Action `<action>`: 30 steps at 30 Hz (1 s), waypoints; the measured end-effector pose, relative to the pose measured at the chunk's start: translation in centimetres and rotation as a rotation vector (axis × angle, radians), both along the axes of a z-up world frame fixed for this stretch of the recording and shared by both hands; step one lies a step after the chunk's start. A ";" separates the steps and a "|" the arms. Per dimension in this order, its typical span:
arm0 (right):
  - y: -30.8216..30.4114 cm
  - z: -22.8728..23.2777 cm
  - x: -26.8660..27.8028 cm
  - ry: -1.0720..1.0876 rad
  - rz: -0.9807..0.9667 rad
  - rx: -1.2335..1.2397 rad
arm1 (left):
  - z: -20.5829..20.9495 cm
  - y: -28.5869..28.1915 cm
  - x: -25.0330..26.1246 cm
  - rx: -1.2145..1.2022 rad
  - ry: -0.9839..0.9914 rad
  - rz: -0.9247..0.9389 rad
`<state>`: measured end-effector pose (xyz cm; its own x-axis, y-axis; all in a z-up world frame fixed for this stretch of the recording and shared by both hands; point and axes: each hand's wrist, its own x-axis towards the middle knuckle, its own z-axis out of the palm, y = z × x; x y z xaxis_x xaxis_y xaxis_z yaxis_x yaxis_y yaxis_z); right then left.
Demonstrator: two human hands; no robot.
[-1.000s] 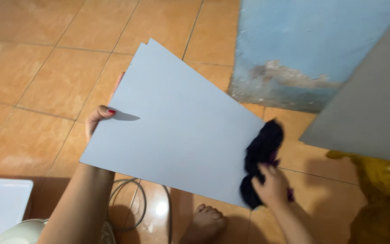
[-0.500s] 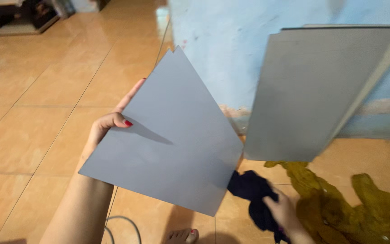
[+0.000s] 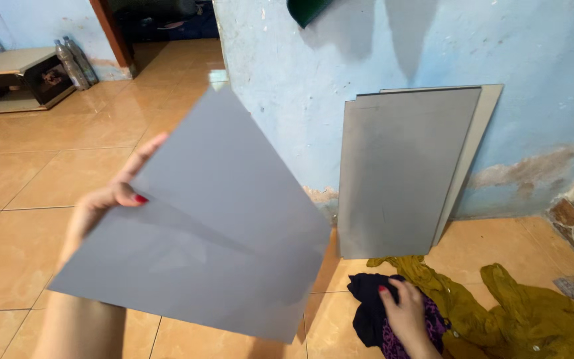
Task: The person wipes several white shelf panels with a dark cloth and places them into a black metal shelving frame. The person also wipes a bathroom scale on the floor with the same cloth.
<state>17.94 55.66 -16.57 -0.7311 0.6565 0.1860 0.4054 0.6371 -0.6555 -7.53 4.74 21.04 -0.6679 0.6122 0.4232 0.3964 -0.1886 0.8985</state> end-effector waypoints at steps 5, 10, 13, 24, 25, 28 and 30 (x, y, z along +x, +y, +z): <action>-5.6 6.5 -0.8 0.065 0.035 -0.961 | 6.1 1.4 9.3 0.369 -0.266 -0.038; -5.9 14.2 1.8 0.277 0.146 -1.120 | 11.7 5.7 15.9 0.663 -0.414 -0.333; -4.5 18.2 4.7 0.424 0.102 -1.022 | 12.2 7.9 16.9 0.715 -0.376 -0.406; 1.9 26.9 24.5 0.998 -0.248 -0.692 | 9.8 24.3 12.6 0.630 -0.677 -0.798; 2.1 27.5 26.5 1.006 -0.303 -0.670 | 10.0 26.4 13.1 0.635 -0.697 -0.877; 2.4 29.0 32.4 1.022 -0.489 -0.580 | 10.9 31.5 15.6 0.401 -0.554 -0.634; 2.2 29.9 36.5 1.027 -0.576 -0.506 | 11.5 34.4 17.3 0.195 -0.327 -0.557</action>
<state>54.48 57.87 13.32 0.0112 0.9914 0.1307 -0.2960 0.1282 -0.9466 9.80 39.13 32.49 -0.3868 0.8353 0.3907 -0.0936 -0.4571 0.8845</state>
